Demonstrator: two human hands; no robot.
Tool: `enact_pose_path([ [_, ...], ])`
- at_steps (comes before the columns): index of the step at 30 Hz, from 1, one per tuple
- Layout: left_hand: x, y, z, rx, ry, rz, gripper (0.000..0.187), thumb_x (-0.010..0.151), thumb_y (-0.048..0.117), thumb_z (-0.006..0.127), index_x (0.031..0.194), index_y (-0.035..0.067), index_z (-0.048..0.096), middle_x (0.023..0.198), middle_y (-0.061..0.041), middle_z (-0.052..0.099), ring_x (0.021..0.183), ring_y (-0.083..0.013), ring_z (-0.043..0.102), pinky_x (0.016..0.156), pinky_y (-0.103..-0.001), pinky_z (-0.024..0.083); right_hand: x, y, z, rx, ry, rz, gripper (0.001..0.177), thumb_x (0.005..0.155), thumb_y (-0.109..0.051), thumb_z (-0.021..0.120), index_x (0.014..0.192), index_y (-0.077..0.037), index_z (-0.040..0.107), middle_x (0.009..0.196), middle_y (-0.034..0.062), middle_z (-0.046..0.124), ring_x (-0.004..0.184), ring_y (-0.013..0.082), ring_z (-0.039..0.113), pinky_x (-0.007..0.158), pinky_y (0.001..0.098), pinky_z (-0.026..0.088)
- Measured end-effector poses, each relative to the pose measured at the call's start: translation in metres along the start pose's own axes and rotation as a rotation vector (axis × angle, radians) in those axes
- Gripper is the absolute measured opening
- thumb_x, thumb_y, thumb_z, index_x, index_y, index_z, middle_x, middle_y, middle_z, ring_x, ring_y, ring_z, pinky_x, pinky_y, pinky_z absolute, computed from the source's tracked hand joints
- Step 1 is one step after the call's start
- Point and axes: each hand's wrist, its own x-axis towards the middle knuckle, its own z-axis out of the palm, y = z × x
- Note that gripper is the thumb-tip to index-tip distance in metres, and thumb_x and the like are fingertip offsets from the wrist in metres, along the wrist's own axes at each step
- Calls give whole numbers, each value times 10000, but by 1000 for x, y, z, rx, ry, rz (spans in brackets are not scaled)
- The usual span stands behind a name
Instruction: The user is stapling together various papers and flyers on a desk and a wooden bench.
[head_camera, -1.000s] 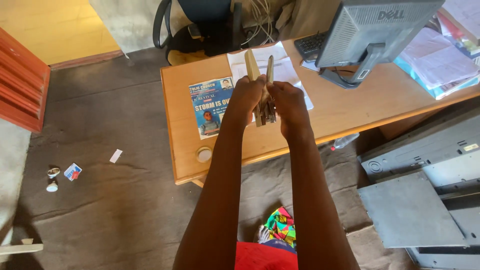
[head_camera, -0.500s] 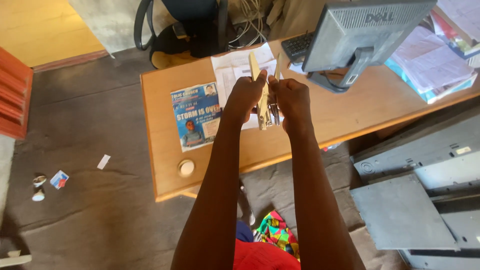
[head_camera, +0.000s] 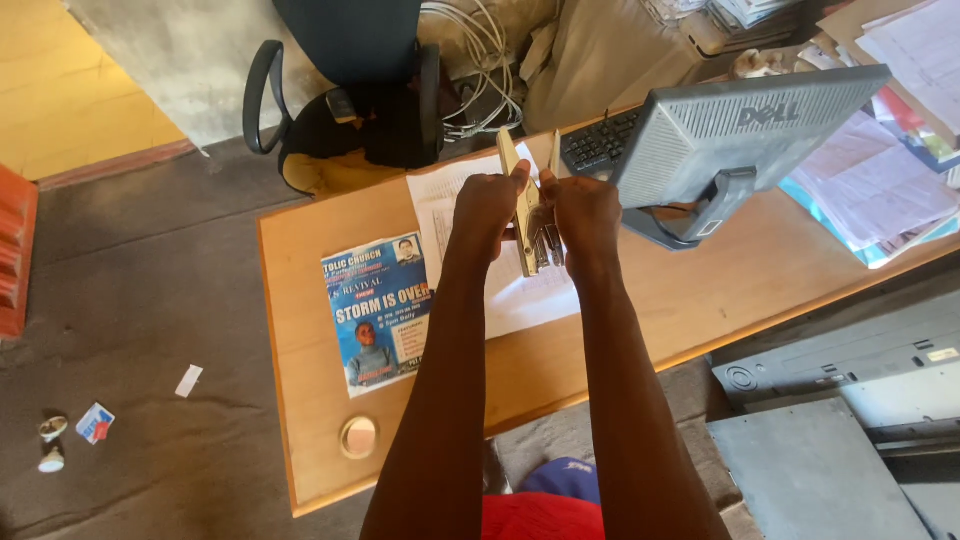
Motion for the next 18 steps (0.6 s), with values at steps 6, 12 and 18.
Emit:
enact_pose_path([
  [6, 18, 10, -1, -27, 20, -9, 421, 930, 348, 682, 852, -66, 685, 782, -112, 702, 648, -223, 706, 574, -417, 654, 38, 22, 2, -27, -242, -226, 311, 980, -276, 726, 820, -9, 736, 662, 3, 577, 600, 72, 460, 539, 276, 382],
  [12, 56, -8, 6, -2, 16, -43, 429, 976, 375, 627, 926, -49, 665, 794, -105, 671, 658, -207, 683, 618, -431, 638, 49, 17, -1, -92, -446, -177, 209, 893, -240, 760, 905, -56, 661, 728, -11, 623, 661, 73, 537, 577, 274, 446],
  [18, 68, -4, 22, 88, -9, -62, 446, 978, 370, 604, 906, -66, 663, 766, -124, 658, 622, -207, 666, 571, -404, 644, 94, 50, 4, -446, -312, -358, 407, 752, -279, 888, 890, -25, 602, 788, 82, 644, 708, 202, 605, 652, 360, 493],
])
